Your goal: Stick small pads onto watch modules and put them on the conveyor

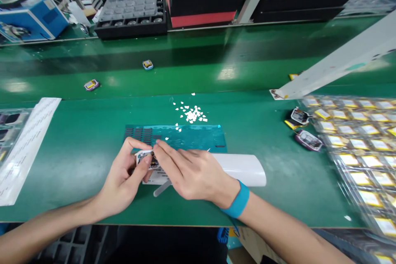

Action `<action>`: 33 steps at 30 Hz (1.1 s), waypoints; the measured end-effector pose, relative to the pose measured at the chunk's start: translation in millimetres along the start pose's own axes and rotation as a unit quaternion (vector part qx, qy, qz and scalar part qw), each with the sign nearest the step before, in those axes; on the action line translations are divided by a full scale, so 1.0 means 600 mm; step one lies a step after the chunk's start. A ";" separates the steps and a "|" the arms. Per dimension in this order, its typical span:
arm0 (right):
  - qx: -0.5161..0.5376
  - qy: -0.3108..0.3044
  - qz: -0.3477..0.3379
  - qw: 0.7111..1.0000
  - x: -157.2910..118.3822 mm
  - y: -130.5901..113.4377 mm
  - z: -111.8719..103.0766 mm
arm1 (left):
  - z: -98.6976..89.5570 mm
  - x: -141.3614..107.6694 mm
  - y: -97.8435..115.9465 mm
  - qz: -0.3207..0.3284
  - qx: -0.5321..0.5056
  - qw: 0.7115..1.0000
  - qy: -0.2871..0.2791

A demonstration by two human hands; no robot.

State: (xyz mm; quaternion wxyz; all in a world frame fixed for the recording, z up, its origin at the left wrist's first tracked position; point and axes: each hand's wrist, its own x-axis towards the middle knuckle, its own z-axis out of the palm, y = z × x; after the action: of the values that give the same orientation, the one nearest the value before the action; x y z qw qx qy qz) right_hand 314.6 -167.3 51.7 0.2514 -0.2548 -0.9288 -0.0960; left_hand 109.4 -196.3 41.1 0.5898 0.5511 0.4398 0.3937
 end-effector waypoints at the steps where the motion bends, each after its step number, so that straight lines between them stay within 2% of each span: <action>1: 0.000 -0.003 0.004 1.000 0.001 -0.003 -0.001 | 0.001 -0.004 -0.002 0.008 0.016 1.000 -0.003; 6: -0.001 -0.018 0.024 1.000 0.004 -0.018 -0.003 | 0.002 -0.017 -0.010 0.048 0.083 0.995 -0.003; 11: -0.014 -0.020 0.049 0.998 0.003 -0.034 0.002 | 0.004 -0.018 -0.019 0.076 0.105 0.990 0.045; 13: 0.034 -0.028 0.063 0.997 0.003 -0.035 0.003 | 0.004 -0.015 -0.019 0.059 0.090 0.993 0.056; 15: 0.135 -0.040 0.099 0.985 0.004 -0.032 0.001 | 0.003 -0.011 -0.014 0.041 0.063 0.996 0.050; 17: 0.268 -0.043 0.162 0.949 0.009 -0.028 -0.005 | 0.001 -0.008 -0.008 0.033 0.041 0.998 0.029; 19: 0.390 -0.049 0.240 0.887 0.017 -0.026 -0.012 | -0.001 -0.009 -0.005 0.035 0.035 0.999 0.013; 22: 0.503 -0.081 0.342 0.789 0.030 -0.024 -0.019 | -0.001 -0.015 -0.006 0.044 0.040 0.998 -0.008; 26: 0.628 -0.103 0.403 0.658 0.036 -0.023 -0.015 | -0.001 -0.019 -0.010 0.064 0.009 0.997 -0.040; 28: 0.659 -0.095 0.417 0.619 0.035 -0.020 -0.013 | 0.000 -0.016 -0.010 0.062 0.011 0.997 -0.046; 29: 0.654 -0.099 0.418 0.623 0.033 -0.017 -0.014 | 0.000 -0.015 -0.010 0.055 0.020 0.997 -0.050; 30: 0.632 -0.114 0.409 0.648 0.031 -0.013 -0.019 | 0.001 -0.013 -0.009 0.048 0.028 0.997 -0.053; 31: 0.593 -0.137 0.388 0.692 0.029 -0.009 -0.026 | 0.002 -0.011 -0.008 0.039 0.036 0.997 -0.057; 33: 0.476 -0.171 0.320 0.801 0.025 0.000 -0.048 | 0.004 -0.007 -0.005 0.031 0.053 0.996 -0.069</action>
State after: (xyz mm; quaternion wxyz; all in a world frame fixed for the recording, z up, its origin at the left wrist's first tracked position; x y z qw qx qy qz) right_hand 315.6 -169.9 84.3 0.1949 -0.3982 -0.7510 0.4893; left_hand 110.1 -201.4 38.8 0.5761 0.6205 0.4009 0.3496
